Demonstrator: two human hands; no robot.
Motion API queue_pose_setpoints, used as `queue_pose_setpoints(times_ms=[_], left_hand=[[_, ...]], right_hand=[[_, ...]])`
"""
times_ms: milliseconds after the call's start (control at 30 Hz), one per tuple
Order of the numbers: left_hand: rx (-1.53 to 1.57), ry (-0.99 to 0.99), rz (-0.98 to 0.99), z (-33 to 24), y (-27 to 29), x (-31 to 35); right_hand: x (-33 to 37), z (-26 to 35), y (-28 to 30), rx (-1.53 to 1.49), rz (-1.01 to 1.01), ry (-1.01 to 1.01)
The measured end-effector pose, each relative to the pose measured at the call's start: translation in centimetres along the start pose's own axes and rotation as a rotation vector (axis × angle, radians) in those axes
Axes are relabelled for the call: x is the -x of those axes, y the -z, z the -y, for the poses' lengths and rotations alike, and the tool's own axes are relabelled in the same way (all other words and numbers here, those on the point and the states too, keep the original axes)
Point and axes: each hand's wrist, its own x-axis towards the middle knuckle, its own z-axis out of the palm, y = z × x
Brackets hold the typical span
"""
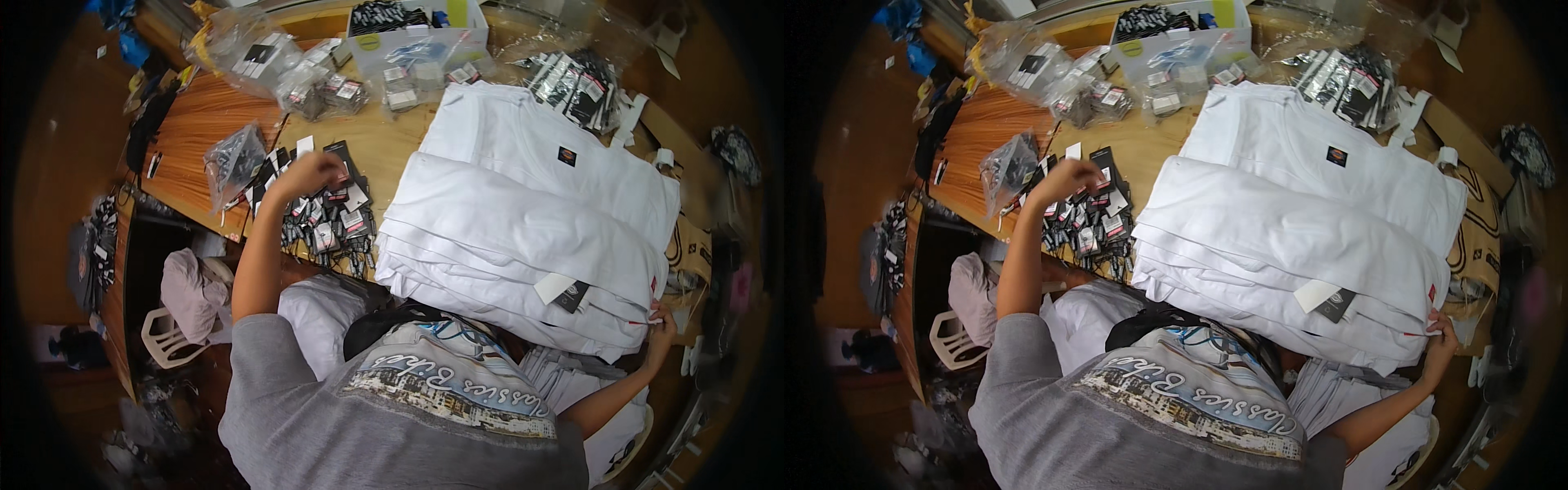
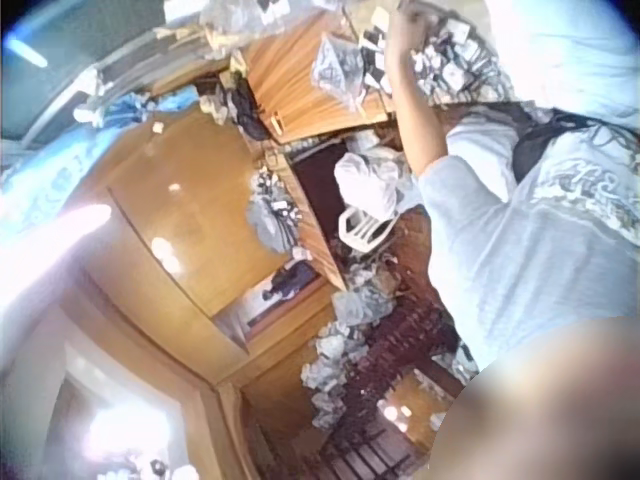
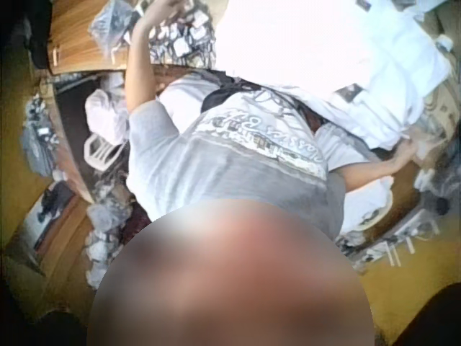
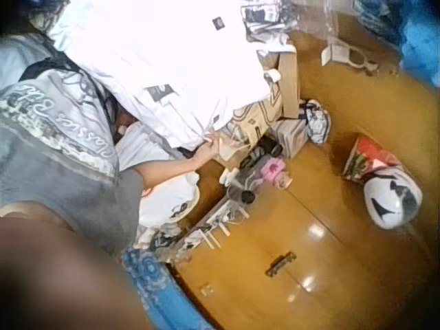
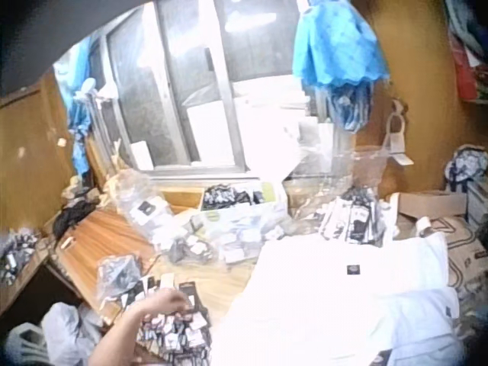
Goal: The person repeatedly picks up white t-shirts, attaches tags to the collar area, and stacks them on a table. The person also handles plastic packaging and cardboard inserts, placing them aside or into a bag.
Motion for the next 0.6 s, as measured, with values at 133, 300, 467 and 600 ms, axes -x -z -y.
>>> queue_pose_setpoints(times_ms=[133, 300, 467, 600], left_hand=[[-0.386, 0.407, -0.256, 0.4, 0.1, 0.8], [-0.422, 0.333, -0.288, 2.6, -5.4, -0.1], [-0.02, 0.144, -0.393, 4.0, -4.6, -2.2], [0.869, 0.031, -0.339, -2.4, -1.6, -3.1]], right_hand=[[-1.0, 4.5, -0.2, 0.59, -0.124, -0.152], [-2.2, 8.9, -2.8, 0.464, -0.249, 0.195], [-3.8, 12.8, -5.7, 0.223, -0.261, 0.263], [-5.2, 18.8, -11.3, -0.218, -0.102, 0.323]])
